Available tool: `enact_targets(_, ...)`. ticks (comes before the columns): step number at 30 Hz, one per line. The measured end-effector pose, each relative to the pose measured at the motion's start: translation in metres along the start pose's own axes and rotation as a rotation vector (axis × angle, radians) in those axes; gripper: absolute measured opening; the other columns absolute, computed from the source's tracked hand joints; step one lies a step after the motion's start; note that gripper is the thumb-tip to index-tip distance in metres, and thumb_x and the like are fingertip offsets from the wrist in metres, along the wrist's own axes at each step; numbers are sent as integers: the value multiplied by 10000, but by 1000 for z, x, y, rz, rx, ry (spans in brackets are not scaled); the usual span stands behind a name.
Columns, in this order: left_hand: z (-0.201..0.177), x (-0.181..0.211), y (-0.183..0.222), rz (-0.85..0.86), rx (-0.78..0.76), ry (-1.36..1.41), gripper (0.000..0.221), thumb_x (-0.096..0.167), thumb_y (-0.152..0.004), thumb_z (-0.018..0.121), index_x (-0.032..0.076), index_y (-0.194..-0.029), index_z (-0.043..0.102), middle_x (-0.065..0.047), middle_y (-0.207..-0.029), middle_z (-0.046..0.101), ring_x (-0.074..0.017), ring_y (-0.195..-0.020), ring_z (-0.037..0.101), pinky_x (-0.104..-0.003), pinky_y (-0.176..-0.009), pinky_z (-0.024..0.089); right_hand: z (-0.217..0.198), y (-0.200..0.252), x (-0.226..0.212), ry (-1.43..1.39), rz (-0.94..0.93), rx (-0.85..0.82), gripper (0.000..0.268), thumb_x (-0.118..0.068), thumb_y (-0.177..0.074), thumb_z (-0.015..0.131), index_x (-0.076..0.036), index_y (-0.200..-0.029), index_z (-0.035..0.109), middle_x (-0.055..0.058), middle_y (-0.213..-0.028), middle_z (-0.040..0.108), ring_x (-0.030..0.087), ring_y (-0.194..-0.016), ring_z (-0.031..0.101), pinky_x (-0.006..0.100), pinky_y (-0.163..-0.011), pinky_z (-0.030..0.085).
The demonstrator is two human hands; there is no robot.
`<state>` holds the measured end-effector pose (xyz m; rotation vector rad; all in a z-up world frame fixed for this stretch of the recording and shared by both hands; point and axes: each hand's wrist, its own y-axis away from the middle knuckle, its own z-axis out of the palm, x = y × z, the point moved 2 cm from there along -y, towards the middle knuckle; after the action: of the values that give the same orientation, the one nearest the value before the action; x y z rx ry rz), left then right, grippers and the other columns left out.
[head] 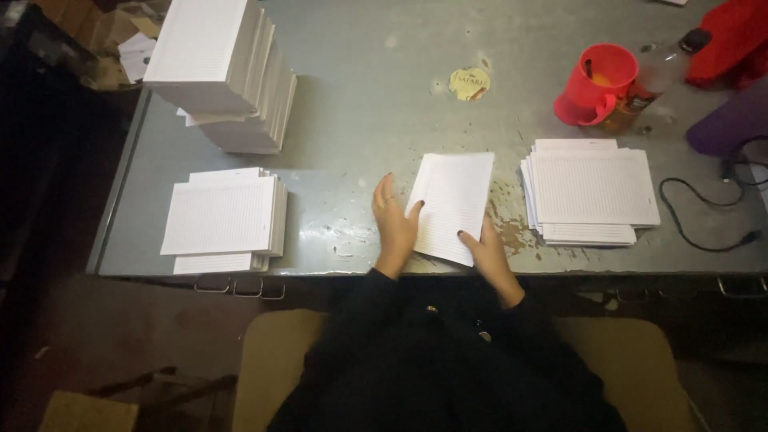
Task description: Flipping through a stack of lined papers to inspect or count them and then organizing them into neat stacks on a desk.
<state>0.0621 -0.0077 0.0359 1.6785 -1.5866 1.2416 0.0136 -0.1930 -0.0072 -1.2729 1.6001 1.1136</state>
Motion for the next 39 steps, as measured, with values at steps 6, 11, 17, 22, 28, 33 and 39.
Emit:
enact_targets(6, 82, -70, -5, 34, -137, 217, 258, 16, -979, 575, 87, -1214, 654, -177, -993, 684, -355, -840, 726, -418, -754, 619, -4, -6, -13, 94, 62, -12, 754, -103, -940, 663, 64, -1561, 270, 400, -1513, 390, 526, -1418, 377, 637, -1135, 359)
enact_targets(11, 76, -58, -8, 21, -153, 259, 173, 97, -1013, 543, 138, -1085, 695, -107, -774, 731, -240, -632, 717, -342, -621, 587, 22, -24, 27, 321, -68, 112, 764, -99, -940, 635, 59, -1576, 242, 389, -1535, 353, 506, -1439, 348, 600, -1178, 293)
enact_targets(17, 71, -62, -5, -85, -272, 458, 293, 227, -1084, 435, 121, -1015, 700, -107, -726, 737, -213, -626, 725, -334, -606, 593, 47, 23, -37, 368, -354, 146, 550, 44, -1048, 328, 74, -1586, 218, 387, -1590, 236, 550, -1440, 303, 568, -1188, 272)
enact_targets(22, 77, -77, -4, -109, -391, 835, 635, 506, -1132, 236, 25, -1154, 651, -190, -932, 721, -253, -796, 739, -351, -694, 627, 44, 11, -4, 321, -494, 21, 779, 149, -922, 361, 26, -1634, 68, 344, -1662, 21, 518, -1524, 103, 569, -1243, 138)
enact_targets(28, 74, -70, -4, -25, -523, 690, 477, 410, -1119, 316, 81, -1129, 660, -90, -828, 668, -147, -685, 679, -252, -616, 601, 45, -4, 15, -27, -487, -115, 765, -173, -1035, 428, -49, -1667, 14, 197, -1702, -170, 380, -1562, -154, 513, -1261, -80)
enact_targets(33, 76, -73, -7, 11, -581, 659, 456, 464, -1102, 346, 100, -1143, 618, -92, -804, 666, -152, -659, 664, -276, -608, 586, 49, -5, 14, -108, -492, -127, 886, -137, -979, 526, -80, -1668, -29, 188, -1696, -209, 388, -1548, -220, 533, -1259, -106)
enact_targets(39, 72, -64, -5, 23, -538, 583, 257, 206, -1067, 396, 98, -1127, 622, -84, -792, 692, -140, -645, 653, -230, -590, 562, 40, -11, -20, -676, -258, -12, 839, -539, -1087, 407, -156, -1656, -77, 147, -1746, -76, 291, -1632, 2, 457, -1338, 59)
